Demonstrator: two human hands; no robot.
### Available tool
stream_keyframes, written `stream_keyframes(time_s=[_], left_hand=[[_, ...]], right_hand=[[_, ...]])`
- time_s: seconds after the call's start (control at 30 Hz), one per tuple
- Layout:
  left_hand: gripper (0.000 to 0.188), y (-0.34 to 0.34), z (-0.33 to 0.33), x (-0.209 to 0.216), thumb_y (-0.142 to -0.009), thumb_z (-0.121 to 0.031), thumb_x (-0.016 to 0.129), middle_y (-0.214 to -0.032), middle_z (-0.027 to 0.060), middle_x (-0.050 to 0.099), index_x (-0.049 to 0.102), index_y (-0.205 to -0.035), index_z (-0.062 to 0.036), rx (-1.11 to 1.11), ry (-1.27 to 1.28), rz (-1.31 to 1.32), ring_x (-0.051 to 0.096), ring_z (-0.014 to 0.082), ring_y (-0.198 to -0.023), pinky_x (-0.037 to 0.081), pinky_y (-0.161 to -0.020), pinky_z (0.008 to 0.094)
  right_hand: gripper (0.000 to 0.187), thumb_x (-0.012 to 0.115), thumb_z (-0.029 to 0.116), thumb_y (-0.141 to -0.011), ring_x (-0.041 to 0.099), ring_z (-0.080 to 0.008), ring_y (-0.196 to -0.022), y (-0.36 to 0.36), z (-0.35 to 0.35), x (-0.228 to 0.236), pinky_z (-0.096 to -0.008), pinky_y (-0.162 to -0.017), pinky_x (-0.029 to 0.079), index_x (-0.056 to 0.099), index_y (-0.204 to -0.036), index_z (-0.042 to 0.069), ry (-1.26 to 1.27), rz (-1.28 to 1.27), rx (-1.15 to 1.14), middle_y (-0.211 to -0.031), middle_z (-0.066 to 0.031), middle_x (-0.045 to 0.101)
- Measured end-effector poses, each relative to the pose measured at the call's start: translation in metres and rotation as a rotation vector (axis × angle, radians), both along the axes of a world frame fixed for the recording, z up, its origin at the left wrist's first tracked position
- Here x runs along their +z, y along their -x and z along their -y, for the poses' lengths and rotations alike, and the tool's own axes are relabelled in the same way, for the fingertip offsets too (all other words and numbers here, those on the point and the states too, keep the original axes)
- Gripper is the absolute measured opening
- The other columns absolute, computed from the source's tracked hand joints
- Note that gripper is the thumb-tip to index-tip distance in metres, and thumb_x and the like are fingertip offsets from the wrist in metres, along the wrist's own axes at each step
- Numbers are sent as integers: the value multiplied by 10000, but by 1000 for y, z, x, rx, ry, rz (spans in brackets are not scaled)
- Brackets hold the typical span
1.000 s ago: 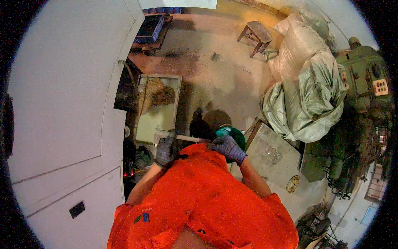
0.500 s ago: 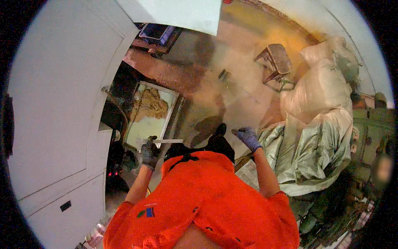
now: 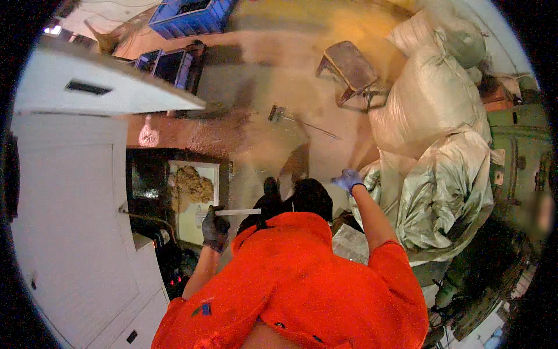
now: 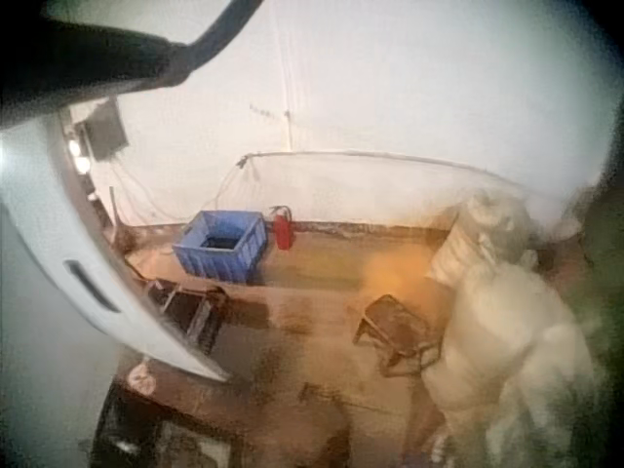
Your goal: The person operates a lathe to machine small brass parts, removes them, and measures them with a dial caliper. They then walk to a nearby station and wipe a tray containing parts with a cloth.
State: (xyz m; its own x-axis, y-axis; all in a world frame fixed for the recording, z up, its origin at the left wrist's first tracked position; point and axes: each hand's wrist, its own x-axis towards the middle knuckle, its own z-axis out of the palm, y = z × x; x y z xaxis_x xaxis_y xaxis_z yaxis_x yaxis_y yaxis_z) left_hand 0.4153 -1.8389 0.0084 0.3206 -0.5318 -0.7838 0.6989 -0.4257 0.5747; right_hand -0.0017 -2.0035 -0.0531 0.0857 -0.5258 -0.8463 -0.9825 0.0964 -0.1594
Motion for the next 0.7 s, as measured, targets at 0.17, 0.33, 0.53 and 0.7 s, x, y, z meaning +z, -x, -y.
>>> stream_keyframes(time_s=[0.17, 0.33, 0.53, 0.7], left_hand=[[293, 32, 20, -12, -908, -345, 476, -446, -40, 238, 583, -858, -77, 91, -245, 30, 251, 103, -389, 287, -427, 295], [362, 69, 24, -48, -903, -411, 489, -434, -36, 262, 590, -848, -68, 97, -497, 153, 267, 97, -388, 304, -425, 291], [372, 145, 44, -97, -888, -428, 506, -560, 36, 485, 585, -913, -65, 382, -797, 64, 491, 152, -547, 440, -559, 311], [431, 159, 1, -142, -886, -455, 498, -610, 51, 510, 586, -951, -38, 370, -780, 122, 524, 187, -510, 435, -467, 313]], right_hand=[[714, 570, 541, -748, 459, -332, -1181, 69, 54, -183, -439, -999, 344, 497, -1236, 25, -151, 27, -44, -1261, -200, 494], [691, 593, 533, -732, 431, -325, -1204, 114, 133, -386, -437, -1010, 334, 502, -1245, 79, -292, 18, 50, -1274, -200, 477], [640, 576, 491, -746, 451, -301, -1197, 97, 221, -524, -371, -1021, 328, 528, -1203, 45, -232, -196, 85, -1256, -188, 498], [602, 629, 432, -720, 452, -306, -1181, 74, 218, -576, -351, -991, 372, 564, -1145, 11, 101, -221, 295, -1326, -156, 428]])
